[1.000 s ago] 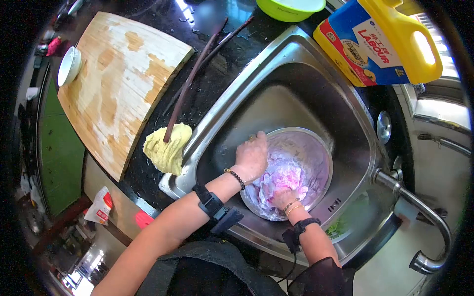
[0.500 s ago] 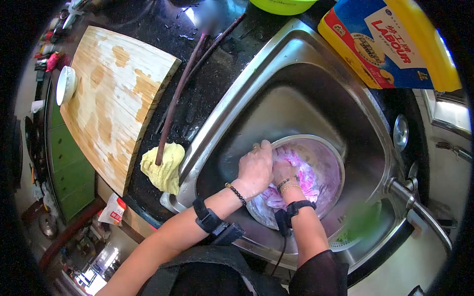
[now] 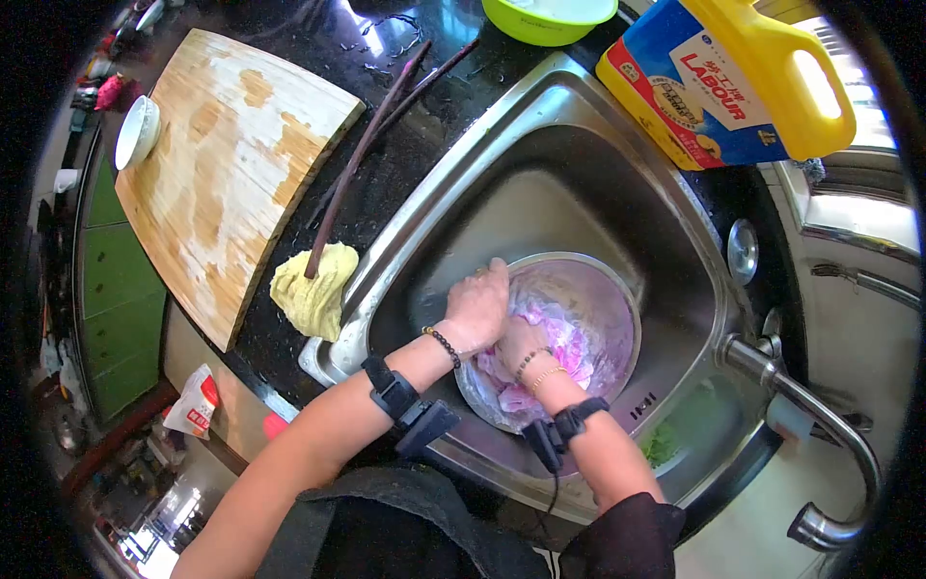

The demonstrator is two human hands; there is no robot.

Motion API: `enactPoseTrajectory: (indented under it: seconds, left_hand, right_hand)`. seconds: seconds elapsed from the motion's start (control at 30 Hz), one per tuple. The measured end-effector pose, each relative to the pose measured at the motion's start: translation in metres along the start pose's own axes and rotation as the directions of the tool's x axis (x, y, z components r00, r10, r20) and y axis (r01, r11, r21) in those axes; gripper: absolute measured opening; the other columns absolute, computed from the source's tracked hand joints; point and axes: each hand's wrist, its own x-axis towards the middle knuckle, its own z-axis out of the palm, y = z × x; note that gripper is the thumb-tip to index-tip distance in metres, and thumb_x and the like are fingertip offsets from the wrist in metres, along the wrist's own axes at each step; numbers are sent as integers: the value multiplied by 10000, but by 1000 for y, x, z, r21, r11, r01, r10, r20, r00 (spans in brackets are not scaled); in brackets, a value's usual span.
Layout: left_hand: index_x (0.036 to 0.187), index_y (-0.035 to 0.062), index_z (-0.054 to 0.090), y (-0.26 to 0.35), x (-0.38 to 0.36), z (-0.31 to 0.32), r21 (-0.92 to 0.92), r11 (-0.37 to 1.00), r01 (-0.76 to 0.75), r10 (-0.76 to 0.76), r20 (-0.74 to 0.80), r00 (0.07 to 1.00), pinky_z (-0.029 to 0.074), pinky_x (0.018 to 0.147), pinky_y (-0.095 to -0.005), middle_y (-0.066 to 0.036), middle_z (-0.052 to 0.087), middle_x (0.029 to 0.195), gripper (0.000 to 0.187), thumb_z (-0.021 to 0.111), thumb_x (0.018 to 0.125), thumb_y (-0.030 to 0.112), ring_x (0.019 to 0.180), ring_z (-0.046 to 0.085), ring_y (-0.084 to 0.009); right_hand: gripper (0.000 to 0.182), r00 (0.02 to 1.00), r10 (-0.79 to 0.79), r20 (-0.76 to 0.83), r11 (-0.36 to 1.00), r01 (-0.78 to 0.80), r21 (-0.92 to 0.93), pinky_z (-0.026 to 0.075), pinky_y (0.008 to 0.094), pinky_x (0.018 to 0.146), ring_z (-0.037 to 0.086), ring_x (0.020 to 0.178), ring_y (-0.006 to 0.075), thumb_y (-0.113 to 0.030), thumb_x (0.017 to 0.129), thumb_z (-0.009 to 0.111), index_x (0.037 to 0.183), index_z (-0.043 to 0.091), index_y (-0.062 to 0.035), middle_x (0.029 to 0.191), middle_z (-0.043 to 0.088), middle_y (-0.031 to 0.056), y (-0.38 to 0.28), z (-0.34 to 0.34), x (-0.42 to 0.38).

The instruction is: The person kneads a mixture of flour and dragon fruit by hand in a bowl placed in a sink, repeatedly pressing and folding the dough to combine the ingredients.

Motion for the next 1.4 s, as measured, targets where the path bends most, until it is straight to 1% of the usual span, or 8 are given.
enactPoseTrajectory:
  seconds: [0.4, 0.6, 0.63, 0.73, 0.87, 0.93, 1.0, 1.4]
  left_hand:
    - [867, -9, 428, -1, 0, 1, -46, 999, 23, -24, -3, 1000, 488, 668, -397, -211, 577, 800, 218, 524, 673, 17, 772, 593, -334]
    - [866, -19, 432, 0, 1, 3, -56, 998, 42, -43, -13, 999, 492, 648, -388, -202, 580, 784, 216, 522, 673, 18, 757, 599, -322]
    - [867, -19, 433, 0, 0, 4, -61, 998, 31, -33, -34, 999, 495, 634, -385, -196, 581, 774, 218, 525, 673, 18, 745, 602, -319]
    - [867, -18, 429, 1, 0, 3, -71, 997, 26, -30, -55, 998, 497, 625, -382, -200, 579, 782, 217, 524, 676, 19, 735, 603, -320]
    - [871, -20, 422, 2, 1, 2, -46, 998, 46, -47, -19, 999, 497, 627, -379, -203, 574, 788, 202, 508, 693, 24, 732, 601, -323]
    - [881, -25, 418, 3, 1, 2, -27, 998, 50, -51, -17, 999, 498, 629, -379, -204, 566, 787, 192, 489, 714, 36, 729, 599, -328]
    - [881, -26, 417, 2, 1, 5, -31, 999, 40, -40, -15, 999, 499, 628, -378, -203, 564, 783, 186, 483, 722, 43, 727, 598, -329]
    - [860, -28, 407, 1, 2, 5, -23, 999, 26, -27, -54, 998, 495, 629, -391, -219, 564, 778, 198, 503, 704, 49, 727, 594, -343]
  right_hand:
    - [129, 888, -262, -377, 964, 220, -151, 354, 420, 754, 517, 720, 247, -293, 627, 579, 627, 571, -164, 678, 535, 60, 28, -24, -129]
    - [271, 979, -200, 28, 944, 200, -263, 383, 482, 828, 594, 760, 235, -312, 803, 413, 965, 582, -175, 769, 602, 71, 22, 23, -103]
    - [332, 936, 4, 353, 980, 67, -190, 430, 479, 772, 599, 821, 215, -277, 821, 354, 1123, 476, -216, 869, 611, 65, 30, 40, -94]
    - [382, 917, -5, 400, 984, 76, -161, 455, 454, 733, 595, 858, 214, -260, 818, 360, 1198, 386, -227, 957, 598, 63, 41, 67, -77]
    - [322, 978, -135, 158, 982, 111, 153, 472, 347, 661, 572, 850, 198, -273, 789, 414, 1080, 507, -174, 900, 575, 58, 65, 129, -47]
    - [304, 970, -85, 226, 985, 115, -125, 464, 322, 700, 567, 890, 201, -309, 787, 437, 1029, 549, -161, 949, 582, 63, 18, 60, -38]
    - [279, 899, 90, 429, 985, -16, -174, 402, 507, 717, 557, 910, 197, -352, 802, 440, 956, 581, -168, 920, 608, 31, 13, 57, -26]
    - [278, 997, 77, 9, 996, -77, -51, 438, 407, 736, 583, 866, 277, -318, 752, 489, 865, 620, -101, 902, 615, 135, 6, 2, 26]
